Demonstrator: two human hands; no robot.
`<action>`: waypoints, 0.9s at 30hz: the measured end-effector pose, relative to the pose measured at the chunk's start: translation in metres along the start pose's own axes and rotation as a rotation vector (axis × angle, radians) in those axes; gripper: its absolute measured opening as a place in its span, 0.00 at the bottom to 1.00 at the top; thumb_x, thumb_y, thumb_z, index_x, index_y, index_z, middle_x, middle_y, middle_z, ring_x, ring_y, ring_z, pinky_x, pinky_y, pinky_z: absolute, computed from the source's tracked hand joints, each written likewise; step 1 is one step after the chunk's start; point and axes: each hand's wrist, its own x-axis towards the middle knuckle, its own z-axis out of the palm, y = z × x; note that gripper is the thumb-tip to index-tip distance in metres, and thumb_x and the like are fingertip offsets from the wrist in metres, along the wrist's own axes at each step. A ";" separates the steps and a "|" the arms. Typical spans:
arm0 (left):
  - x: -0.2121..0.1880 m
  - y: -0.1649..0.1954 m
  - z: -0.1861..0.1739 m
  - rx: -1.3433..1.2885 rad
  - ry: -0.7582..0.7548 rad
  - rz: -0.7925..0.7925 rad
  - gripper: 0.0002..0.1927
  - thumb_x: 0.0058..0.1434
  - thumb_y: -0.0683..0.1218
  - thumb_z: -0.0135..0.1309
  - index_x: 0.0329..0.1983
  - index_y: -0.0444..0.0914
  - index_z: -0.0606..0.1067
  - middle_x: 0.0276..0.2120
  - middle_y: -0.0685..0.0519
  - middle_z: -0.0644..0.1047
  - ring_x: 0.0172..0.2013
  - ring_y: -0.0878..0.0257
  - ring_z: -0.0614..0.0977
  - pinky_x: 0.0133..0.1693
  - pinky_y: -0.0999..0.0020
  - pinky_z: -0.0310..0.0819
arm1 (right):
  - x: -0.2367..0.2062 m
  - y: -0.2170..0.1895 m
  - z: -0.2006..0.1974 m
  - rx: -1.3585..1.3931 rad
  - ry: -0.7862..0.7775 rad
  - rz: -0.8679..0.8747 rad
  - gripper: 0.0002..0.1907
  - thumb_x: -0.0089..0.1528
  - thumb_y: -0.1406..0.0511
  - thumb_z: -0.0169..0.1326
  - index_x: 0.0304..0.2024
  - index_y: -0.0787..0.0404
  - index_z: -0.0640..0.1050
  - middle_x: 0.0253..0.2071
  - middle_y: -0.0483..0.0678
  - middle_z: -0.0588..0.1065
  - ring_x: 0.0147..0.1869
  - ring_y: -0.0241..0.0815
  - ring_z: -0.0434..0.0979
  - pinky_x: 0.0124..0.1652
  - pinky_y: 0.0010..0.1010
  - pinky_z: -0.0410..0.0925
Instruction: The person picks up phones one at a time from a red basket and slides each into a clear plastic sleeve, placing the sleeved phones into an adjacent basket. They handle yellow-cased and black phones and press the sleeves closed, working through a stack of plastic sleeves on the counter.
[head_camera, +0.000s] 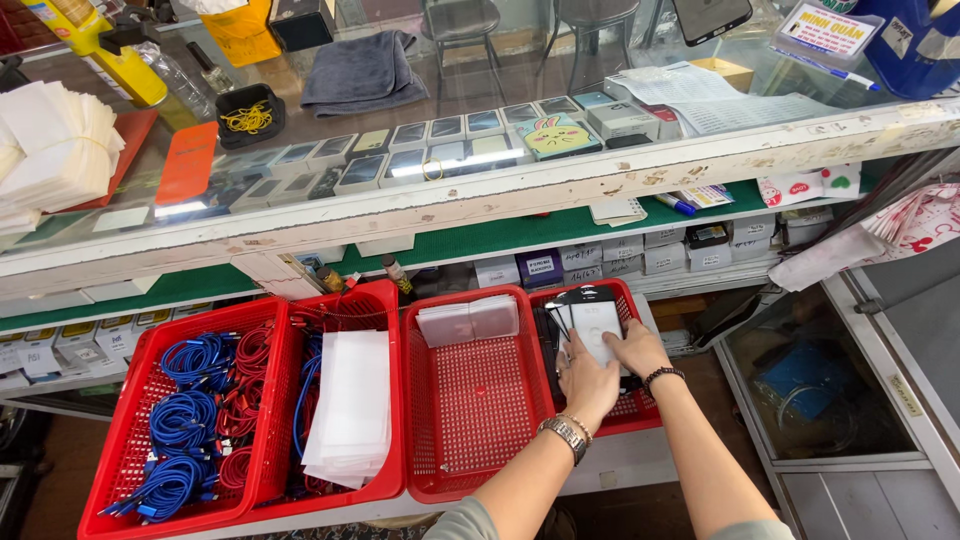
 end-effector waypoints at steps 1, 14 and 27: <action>-0.001 0.001 0.002 -0.011 -0.004 0.015 0.50 0.60 0.53 0.54 0.77 0.33 0.41 0.73 0.32 0.52 0.73 0.36 0.49 0.71 0.50 0.44 | 0.000 0.002 -0.001 0.041 -0.017 0.015 0.34 0.58 0.53 0.61 0.58 0.71 0.73 0.52 0.68 0.77 0.60 0.60 0.78 0.58 0.42 0.69; 0.010 -0.015 -0.028 -0.235 0.103 0.134 0.38 0.60 0.45 0.51 0.73 0.32 0.55 0.69 0.38 0.64 0.69 0.45 0.64 0.69 0.54 0.55 | -0.013 0.025 -0.012 0.838 -0.225 0.200 0.26 0.62 0.68 0.53 0.62 0.69 0.68 0.54 0.60 0.77 0.54 0.51 0.79 0.50 0.41 0.73; 0.008 -0.005 -0.030 -0.563 0.282 -0.070 0.40 0.58 0.41 0.57 0.71 0.30 0.54 0.66 0.37 0.63 0.67 0.50 0.66 0.67 0.58 0.55 | -0.023 0.007 0.013 0.800 -0.193 0.142 0.28 0.61 0.67 0.56 0.62 0.71 0.69 0.52 0.59 0.78 0.53 0.49 0.79 0.50 0.37 0.71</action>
